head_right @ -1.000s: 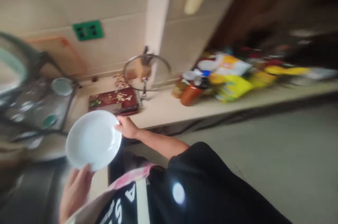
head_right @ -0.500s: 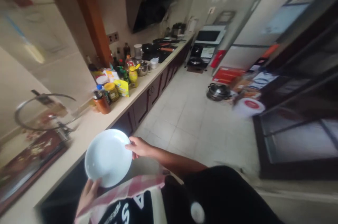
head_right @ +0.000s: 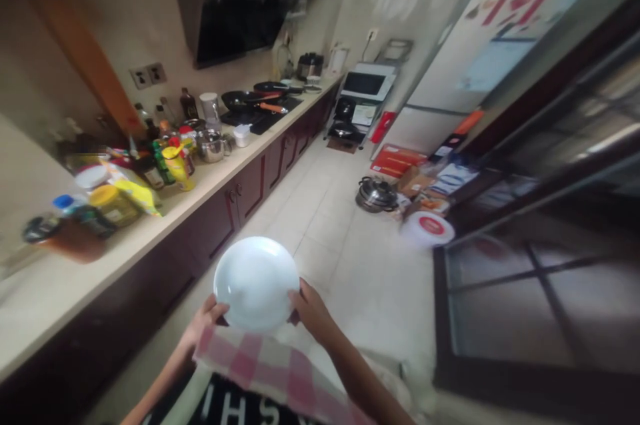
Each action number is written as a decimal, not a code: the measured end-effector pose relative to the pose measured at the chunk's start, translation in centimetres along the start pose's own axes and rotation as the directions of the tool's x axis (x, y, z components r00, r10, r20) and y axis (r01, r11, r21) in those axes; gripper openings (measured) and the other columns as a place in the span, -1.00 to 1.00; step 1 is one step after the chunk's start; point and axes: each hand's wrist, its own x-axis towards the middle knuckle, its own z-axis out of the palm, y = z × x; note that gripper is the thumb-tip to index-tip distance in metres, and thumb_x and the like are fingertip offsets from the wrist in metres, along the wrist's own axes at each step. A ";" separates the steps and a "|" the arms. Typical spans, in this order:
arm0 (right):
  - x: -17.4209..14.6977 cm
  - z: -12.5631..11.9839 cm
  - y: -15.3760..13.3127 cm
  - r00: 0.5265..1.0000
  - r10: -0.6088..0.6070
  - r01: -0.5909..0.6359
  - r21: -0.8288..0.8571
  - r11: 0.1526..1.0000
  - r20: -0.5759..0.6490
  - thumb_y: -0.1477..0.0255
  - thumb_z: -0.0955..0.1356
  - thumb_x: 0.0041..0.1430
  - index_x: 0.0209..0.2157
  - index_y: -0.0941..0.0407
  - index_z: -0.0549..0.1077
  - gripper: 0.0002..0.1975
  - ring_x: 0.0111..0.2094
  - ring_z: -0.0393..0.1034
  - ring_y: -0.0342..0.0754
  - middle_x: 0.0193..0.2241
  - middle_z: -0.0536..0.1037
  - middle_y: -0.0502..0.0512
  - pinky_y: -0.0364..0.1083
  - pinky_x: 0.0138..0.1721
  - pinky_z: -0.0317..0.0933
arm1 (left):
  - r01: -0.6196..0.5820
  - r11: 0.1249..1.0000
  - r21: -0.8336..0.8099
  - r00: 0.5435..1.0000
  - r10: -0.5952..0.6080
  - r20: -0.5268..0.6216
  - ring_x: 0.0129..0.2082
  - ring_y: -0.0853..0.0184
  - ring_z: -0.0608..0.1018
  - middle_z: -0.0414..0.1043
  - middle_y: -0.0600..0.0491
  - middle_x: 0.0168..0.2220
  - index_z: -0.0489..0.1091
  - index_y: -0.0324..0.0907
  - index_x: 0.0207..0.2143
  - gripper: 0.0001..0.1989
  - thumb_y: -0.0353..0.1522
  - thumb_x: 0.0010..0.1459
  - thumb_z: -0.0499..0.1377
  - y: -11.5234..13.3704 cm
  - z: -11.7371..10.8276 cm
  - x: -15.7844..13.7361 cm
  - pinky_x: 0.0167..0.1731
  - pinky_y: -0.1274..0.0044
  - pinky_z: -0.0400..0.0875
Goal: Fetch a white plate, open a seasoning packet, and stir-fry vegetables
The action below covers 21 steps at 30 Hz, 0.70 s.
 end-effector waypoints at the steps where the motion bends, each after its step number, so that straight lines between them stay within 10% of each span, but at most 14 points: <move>1: 0.6 -1.3 0.2 1.000 -0.006 0.006 0.004 1.000 -0.011 0.08 0.29 0.05 -0.17 0.16 0.35 -0.54 -0.62 0.34 -0.11 -0.61 0.41 -0.06 -0.13 -0.58 0.20 | -0.008 1.000 -0.026 1.000 0.008 -0.012 -0.40 0.13 0.59 0.53 0.08 -0.49 0.52 -0.06 -0.44 -0.79 -0.23 -0.21 0.30 0.2 1.3 1.1 -0.31 0.34 0.48; 9: 6.8 -9.0 2.1 0.990 -0.008 0.032 0.173 0.984 -0.141 0.04 0.35 0.05 -0.37 0.10 0.35 -0.61 -0.61 0.26 -0.10 -0.62 0.35 -0.01 -0.10 -0.59 0.14 | 0.108 0.984 -0.142 0.990 -0.093 0.107 -0.55 0.34 0.47 0.44 0.09 -0.56 0.44 -0.20 -0.40 -0.70 -0.31 -0.25 0.38 3.2 9.1 11.8 -0.54 0.53 0.38; 15: 15.3 -17.4 -0.9 0.973 -0.009 0.057 0.202 0.978 -0.232 0.14 0.37 0.05 -0.46 0.11 0.33 -0.68 -0.60 0.17 -0.15 -0.63 0.31 -0.02 -0.13 -0.55 0.06 | 0.104 0.968 -0.227 0.952 -0.031 0.305 -0.44 0.23 0.63 0.56 -0.08 -0.31 0.43 -0.24 -0.09 -0.32 0.05 -0.08 0.45 8.2 14.0 22.0 -0.38 0.40 0.57; 21: 23.9 -26.3 -4.8 0.955 0.010 0.005 0.049 0.999 -0.295 0.15 0.37 -0.01 -0.51 0.11 0.34 -0.69 -0.58 0.18 -0.11 -0.63 0.33 0.01 -0.11 -0.54 0.06 | -0.011 0.900 -0.435 0.999 0.024 0.024 -0.34 0.18 0.70 0.61 -0.21 -0.23 0.34 -0.27 -0.04 -0.51 -0.25 0.12 0.45 14.3 15.7 34.1 -0.21 0.38 0.58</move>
